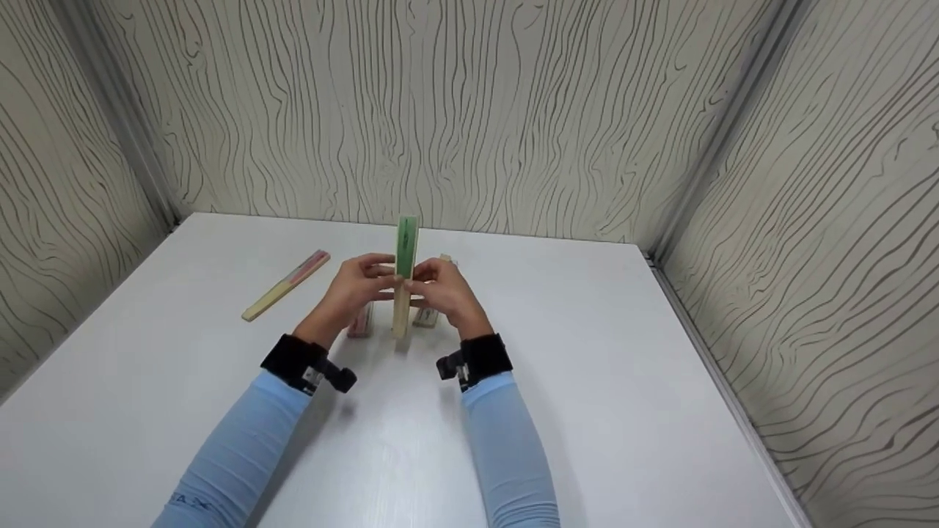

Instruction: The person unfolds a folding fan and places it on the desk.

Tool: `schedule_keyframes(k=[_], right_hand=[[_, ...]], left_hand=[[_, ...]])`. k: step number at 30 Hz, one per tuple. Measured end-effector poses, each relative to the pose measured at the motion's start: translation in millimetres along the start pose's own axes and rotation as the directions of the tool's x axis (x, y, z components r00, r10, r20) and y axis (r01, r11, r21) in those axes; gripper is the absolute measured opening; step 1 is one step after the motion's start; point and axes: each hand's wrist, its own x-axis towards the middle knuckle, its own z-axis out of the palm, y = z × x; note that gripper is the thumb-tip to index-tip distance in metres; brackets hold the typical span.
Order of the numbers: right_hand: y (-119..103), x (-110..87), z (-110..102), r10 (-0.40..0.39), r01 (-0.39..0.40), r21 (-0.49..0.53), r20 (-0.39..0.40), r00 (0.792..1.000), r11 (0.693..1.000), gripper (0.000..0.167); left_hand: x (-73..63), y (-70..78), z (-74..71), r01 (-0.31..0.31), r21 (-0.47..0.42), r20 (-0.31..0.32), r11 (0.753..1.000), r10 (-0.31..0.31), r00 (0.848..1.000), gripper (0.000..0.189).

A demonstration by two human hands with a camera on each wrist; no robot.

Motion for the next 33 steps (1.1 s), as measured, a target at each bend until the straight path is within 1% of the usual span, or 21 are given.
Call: schedule_keyframes(k=[4,8,11,13,17,22,27,30,33], right_hand=[[-2.6,-5.8,-3.1,-0.043,0.043,-0.002,-0.014,0.999,0.999,0.026],[-3.4,-8.6,-6.6,-0.088,0.088,0.006,-0.031,0.996,0.996,0.03],[-1.3,-9.2,-9.0,-0.09,0.091,0.017,-0.041,0.995,0.996,0.034],[1.2,-9.3,-9.9,-0.088,0.089,0.015,-0.028,0.996,0.996,0.038],[5.2,-8.5,-10.1,-0.082,0.082,0.021,0.017,0.996,0.996,0.04],[6.4,-5.9,-10.1,-0.095,0.094,0.025,0.048,0.994,0.995,0.036],[6.7,-4.2,-11.2,-0.088,0.087,0.026,0.043,0.995,0.996,0.036],[6.7,-3.6,-11.5,-0.089,0.088,0.03,0.03,0.996,0.996,0.036],[6.5,-2.2,-10.7,-0.096,0.096,0.032,0.016,0.995,0.995,0.037]], left_hand=[[-5.4,3.9,1.2,-0.027,-0.005,0.007,1.0,0.027,1.0,0.036],[-10.1,7.6,2.0,-0.047,0.031,0.024,0.998,0.046,0.999,0.032],[-11.1,5.9,3.2,-0.05,0.059,0.054,0.997,0.046,0.997,0.033],[-11.5,4.0,3.5,-0.047,0.068,0.063,0.997,0.042,0.997,0.034],[-12.1,2.5,3.1,-0.045,0.066,0.039,0.997,0.043,0.998,0.032],[-11.4,2.5,3.7,-0.065,0.049,0.009,0.997,0.065,0.998,0.033],[-9.2,-0.2,4.5,-0.066,0.013,-0.013,0.998,0.066,0.998,0.036],[-8.5,-1.2,3.4,-0.058,-0.018,-0.008,0.998,0.057,0.998,0.036],[-8.5,-0.7,1.4,-0.054,-0.024,-0.003,0.998,0.054,0.999,0.035]])
